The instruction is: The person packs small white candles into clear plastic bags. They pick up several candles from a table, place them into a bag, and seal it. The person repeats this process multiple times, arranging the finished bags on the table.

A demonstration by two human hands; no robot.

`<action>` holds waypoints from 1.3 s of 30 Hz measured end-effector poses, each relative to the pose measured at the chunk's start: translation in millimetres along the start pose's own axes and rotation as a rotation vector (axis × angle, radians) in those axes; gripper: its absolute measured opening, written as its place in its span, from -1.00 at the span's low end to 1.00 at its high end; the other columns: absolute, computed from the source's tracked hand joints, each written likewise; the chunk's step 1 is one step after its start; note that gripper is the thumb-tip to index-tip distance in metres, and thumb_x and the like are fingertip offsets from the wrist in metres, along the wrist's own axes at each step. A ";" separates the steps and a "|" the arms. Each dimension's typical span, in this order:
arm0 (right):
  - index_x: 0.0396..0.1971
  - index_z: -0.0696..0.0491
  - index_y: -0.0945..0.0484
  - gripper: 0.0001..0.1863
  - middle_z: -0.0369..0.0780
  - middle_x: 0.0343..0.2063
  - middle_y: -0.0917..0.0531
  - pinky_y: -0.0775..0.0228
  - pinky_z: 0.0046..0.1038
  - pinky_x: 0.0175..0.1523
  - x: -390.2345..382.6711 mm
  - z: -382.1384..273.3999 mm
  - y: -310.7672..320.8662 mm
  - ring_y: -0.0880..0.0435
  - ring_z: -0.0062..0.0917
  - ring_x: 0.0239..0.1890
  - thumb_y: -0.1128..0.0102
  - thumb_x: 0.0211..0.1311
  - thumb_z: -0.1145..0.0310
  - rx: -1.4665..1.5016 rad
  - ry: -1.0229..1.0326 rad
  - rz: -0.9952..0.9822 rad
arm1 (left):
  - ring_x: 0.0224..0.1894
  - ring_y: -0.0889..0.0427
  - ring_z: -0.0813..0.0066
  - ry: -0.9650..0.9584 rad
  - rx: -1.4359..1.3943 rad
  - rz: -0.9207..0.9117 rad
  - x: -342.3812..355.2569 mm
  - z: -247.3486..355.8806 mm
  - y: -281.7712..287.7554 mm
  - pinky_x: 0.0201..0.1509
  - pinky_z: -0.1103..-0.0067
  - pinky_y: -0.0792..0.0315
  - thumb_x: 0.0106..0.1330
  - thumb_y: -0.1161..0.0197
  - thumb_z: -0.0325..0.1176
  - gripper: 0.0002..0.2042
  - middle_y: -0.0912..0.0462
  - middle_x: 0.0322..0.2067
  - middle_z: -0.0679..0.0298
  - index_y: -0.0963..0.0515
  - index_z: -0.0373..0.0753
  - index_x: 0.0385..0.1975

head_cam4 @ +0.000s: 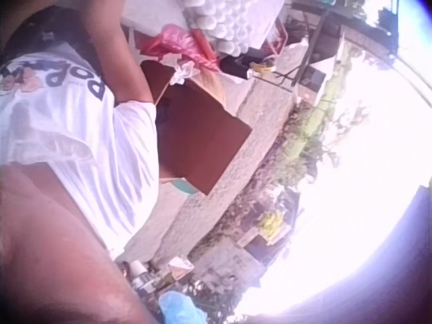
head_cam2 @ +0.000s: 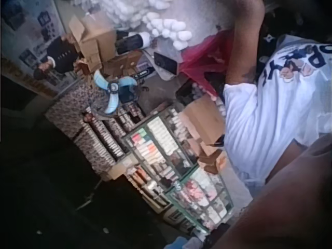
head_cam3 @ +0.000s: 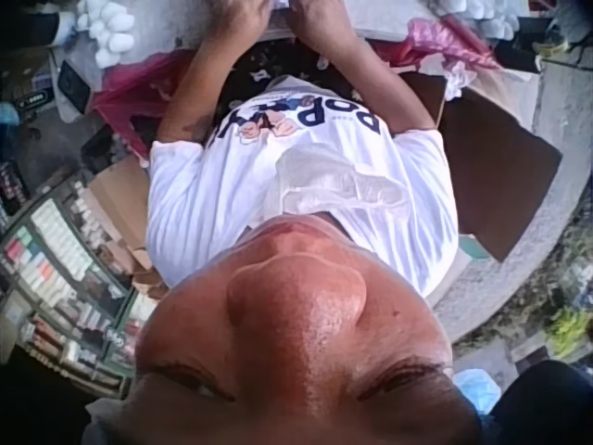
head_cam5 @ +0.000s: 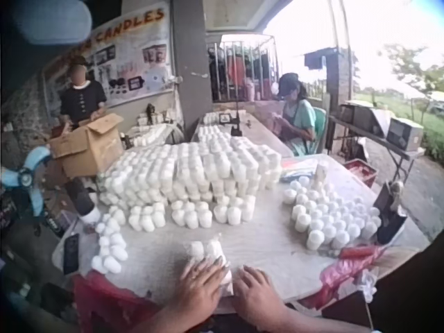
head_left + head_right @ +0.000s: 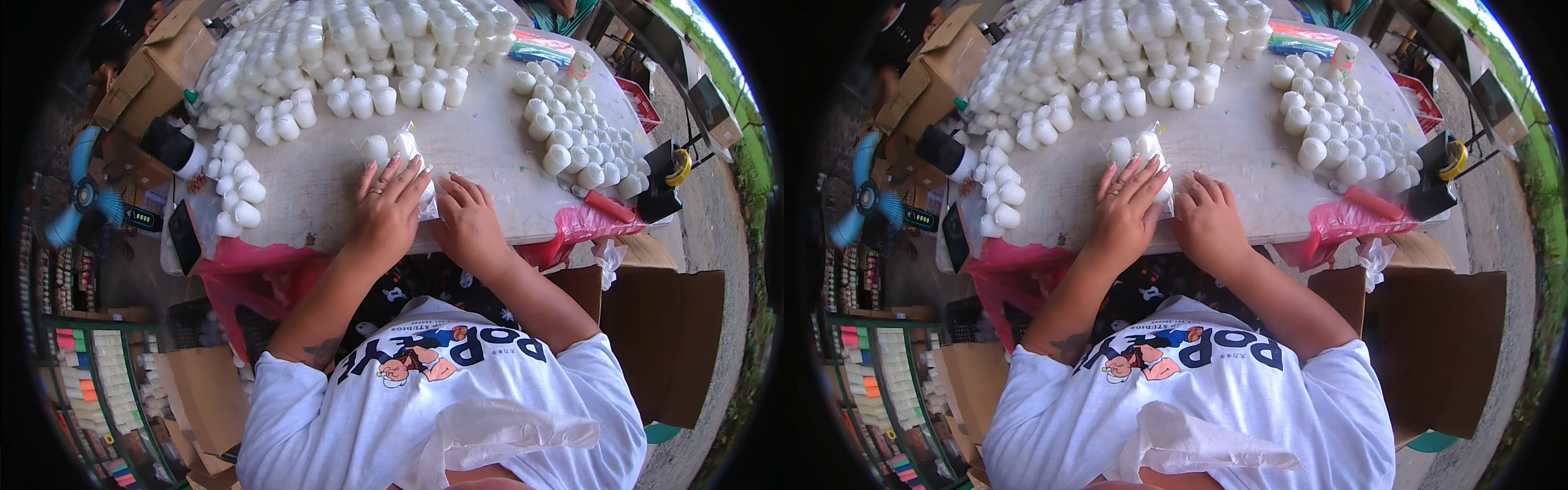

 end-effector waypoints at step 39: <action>0.12 -0.08 -0.42 -0.44 -0.07 0.27 -0.27 -0.24 -0.14 0.24 8.3 -24.1 25.7 -0.26 -0.15 0.31 -0.25 0.02 0.38 -0.010 0.128 -0.190 | 0.24 -0.24 -0.17 0.283 -0.201 0.109 -48.8 -11.9 8.9 0.26 0.19 -0.22 0.03 -0.38 0.11 -0.07 -0.17 0.19 -0.22 -0.11 -0.45 0.23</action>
Point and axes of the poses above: each hand's wrist, its own x-axis towards the middle knuckle, its own y-axis out of the back of the hand, z = x × y, the point moved 5 cm from there along x, towards the middle knuckle
